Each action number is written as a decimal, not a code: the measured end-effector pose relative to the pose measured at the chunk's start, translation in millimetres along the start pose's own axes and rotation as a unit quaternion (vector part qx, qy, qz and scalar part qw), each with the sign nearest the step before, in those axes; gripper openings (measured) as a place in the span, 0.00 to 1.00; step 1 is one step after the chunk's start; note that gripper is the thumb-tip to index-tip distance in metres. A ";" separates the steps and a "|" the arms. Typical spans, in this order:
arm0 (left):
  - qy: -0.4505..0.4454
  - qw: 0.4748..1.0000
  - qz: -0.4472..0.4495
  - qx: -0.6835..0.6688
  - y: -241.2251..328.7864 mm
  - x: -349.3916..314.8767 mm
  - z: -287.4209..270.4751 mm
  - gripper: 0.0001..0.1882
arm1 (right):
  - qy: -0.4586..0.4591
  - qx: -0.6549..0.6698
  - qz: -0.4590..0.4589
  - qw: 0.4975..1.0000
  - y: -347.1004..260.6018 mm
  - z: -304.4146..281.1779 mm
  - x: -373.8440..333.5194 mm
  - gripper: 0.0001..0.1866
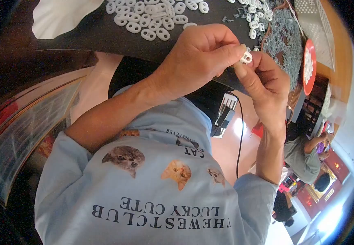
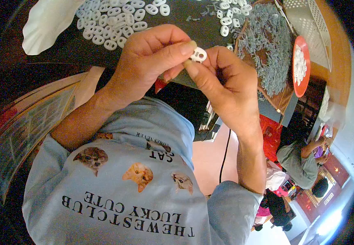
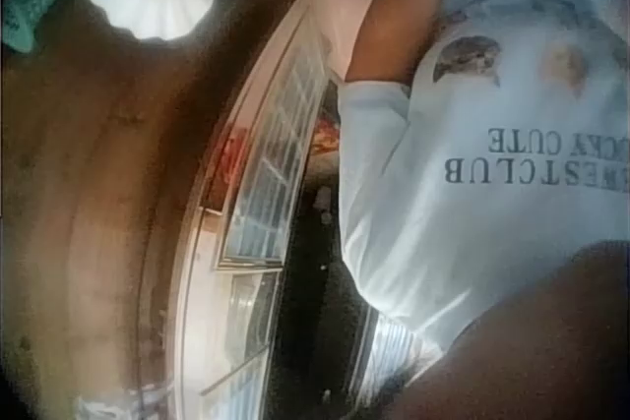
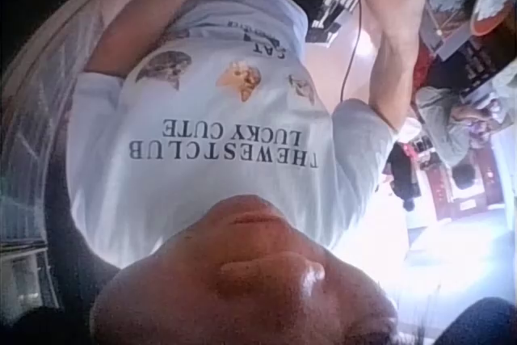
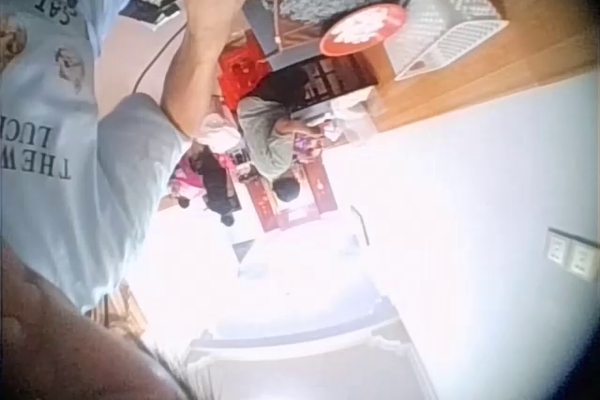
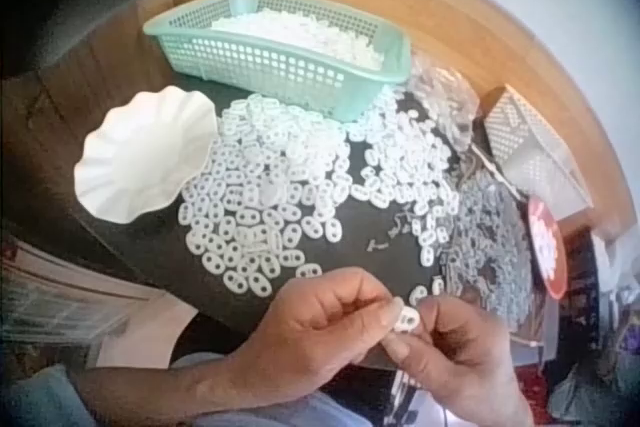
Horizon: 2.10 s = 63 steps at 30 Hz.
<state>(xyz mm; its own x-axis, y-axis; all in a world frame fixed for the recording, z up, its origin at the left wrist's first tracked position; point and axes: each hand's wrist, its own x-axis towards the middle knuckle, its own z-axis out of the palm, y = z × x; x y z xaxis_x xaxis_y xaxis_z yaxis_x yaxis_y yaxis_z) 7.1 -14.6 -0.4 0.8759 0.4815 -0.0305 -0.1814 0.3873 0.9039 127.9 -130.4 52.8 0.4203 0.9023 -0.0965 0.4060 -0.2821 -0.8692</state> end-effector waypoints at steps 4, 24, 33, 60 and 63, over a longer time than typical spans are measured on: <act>-0.003 1.000 0.003 0.003 -1.2 -0.6 -0.8 0.10 | -0.028 0.059 0.049 0.997 -6.4 -0.4 -0.6 0.09; -0.028 0.999 0.003 0.024 0.9 -3.6 -0.6 0.09 | -0.116 0.093 0.124 0.981 -11.8 -10.9 5.9 0.08; -0.034 0.998 0.005 0.045 0.7 -3.6 -2.5 0.10 | -0.093 0.113 0.110 0.983 -8.1 -6.2 3.5 0.09; -0.062 0.998 -0.019 0.015 2.5 -5.3 -4.1 0.08 | -0.032 -0.347 -0.298 0.889 -3.3 -3.6 7.7 0.13; -0.072 0.997 -0.010 0.011 0.0 -5.8 -4.3 0.08 | -0.035 -0.328 -0.317 0.889 1.6 -2.3 11.0 0.13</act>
<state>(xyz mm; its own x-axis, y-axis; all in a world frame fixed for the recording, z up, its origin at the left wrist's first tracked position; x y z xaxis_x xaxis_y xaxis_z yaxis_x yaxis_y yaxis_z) 0.0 -14.0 -2.1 0.9344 0.3560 0.0120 -0.1554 0.3771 0.9130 135.1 -121.7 51.5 -0.1039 0.9595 0.2618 0.9391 0.1814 -0.2918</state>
